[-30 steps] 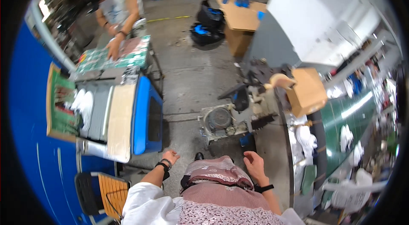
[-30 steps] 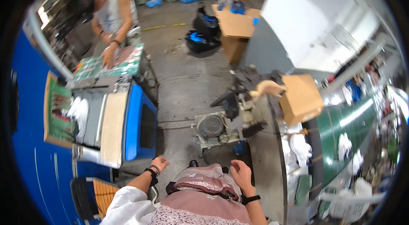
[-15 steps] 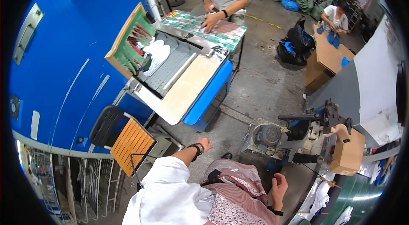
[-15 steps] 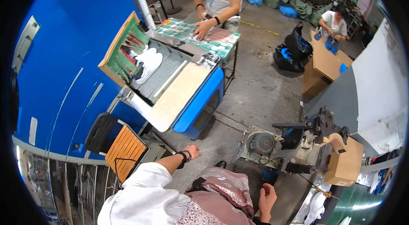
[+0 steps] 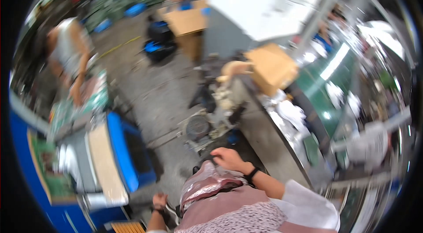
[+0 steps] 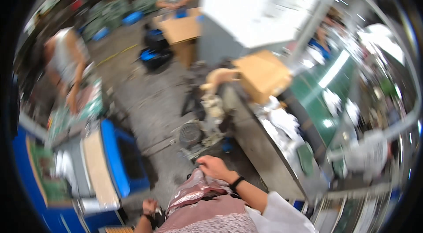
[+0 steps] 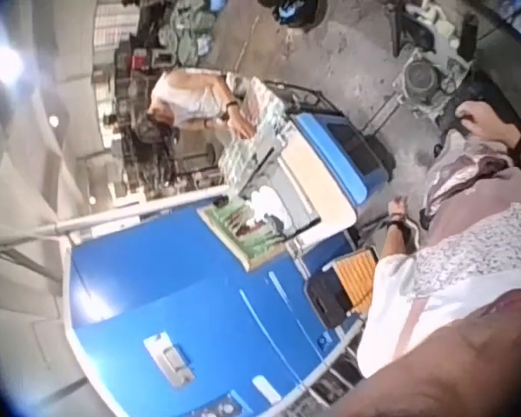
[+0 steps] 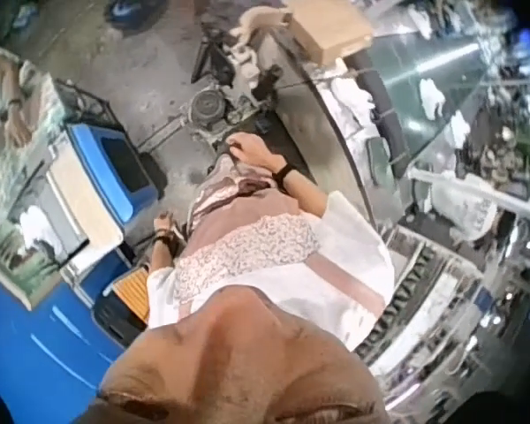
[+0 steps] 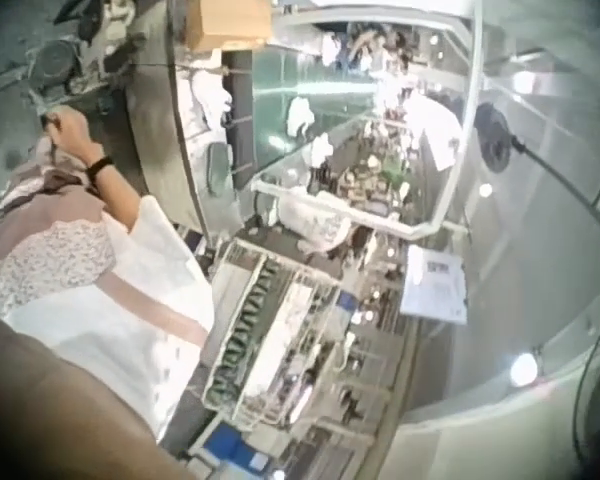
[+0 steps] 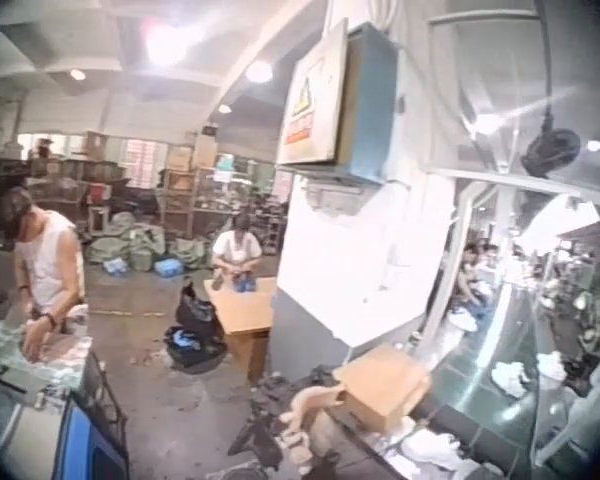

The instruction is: Insert shoe lasts into partially assembled shoes on a manufacturing line.

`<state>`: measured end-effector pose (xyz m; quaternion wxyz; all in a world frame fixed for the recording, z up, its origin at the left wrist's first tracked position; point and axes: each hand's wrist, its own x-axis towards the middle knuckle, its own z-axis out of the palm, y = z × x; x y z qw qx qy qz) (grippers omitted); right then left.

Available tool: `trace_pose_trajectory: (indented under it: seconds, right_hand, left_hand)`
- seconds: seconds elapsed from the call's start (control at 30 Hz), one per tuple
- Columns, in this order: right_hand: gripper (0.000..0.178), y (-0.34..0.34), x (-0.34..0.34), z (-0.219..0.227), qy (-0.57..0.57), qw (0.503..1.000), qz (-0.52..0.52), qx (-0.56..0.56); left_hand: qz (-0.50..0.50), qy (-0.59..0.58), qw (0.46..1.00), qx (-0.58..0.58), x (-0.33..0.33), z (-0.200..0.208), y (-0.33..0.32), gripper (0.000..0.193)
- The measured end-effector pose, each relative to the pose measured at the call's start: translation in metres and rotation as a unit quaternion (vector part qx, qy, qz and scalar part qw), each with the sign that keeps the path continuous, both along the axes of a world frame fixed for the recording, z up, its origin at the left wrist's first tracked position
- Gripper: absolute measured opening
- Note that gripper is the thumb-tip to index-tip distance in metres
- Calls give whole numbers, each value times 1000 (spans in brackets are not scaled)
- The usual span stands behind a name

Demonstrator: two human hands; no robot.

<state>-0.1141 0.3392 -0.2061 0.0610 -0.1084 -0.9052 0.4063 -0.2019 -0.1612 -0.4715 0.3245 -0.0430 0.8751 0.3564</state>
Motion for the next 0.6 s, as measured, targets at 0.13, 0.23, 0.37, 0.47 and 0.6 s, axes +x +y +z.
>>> trace_pose_trajectory:
  seconds: [0.13,0.23,0.37,0.47,0.6]
  right_hand:
    - [28,0,4,-1,-3,999,-26,-18]
    - [29,6,19,3,-17,997,-59,-43]
    - [29,14,40,-5,-15,995,-101,-19]
    - [28,12,38,-7,-21,995,-98,-25]
    - [28,13,45,-4,-10,992,-123,-22]
  left_hand:
    - [-32,26,999,-30,-1,-14,3,22]
    - [-443,168,876,-84,-31,18,19,34]
    - [35,-138,983,112,-50,32,74,12]
    - [-125,-33,991,45,-79,13,78,22]
    - [-175,-22,982,67,-97,16,113,25]
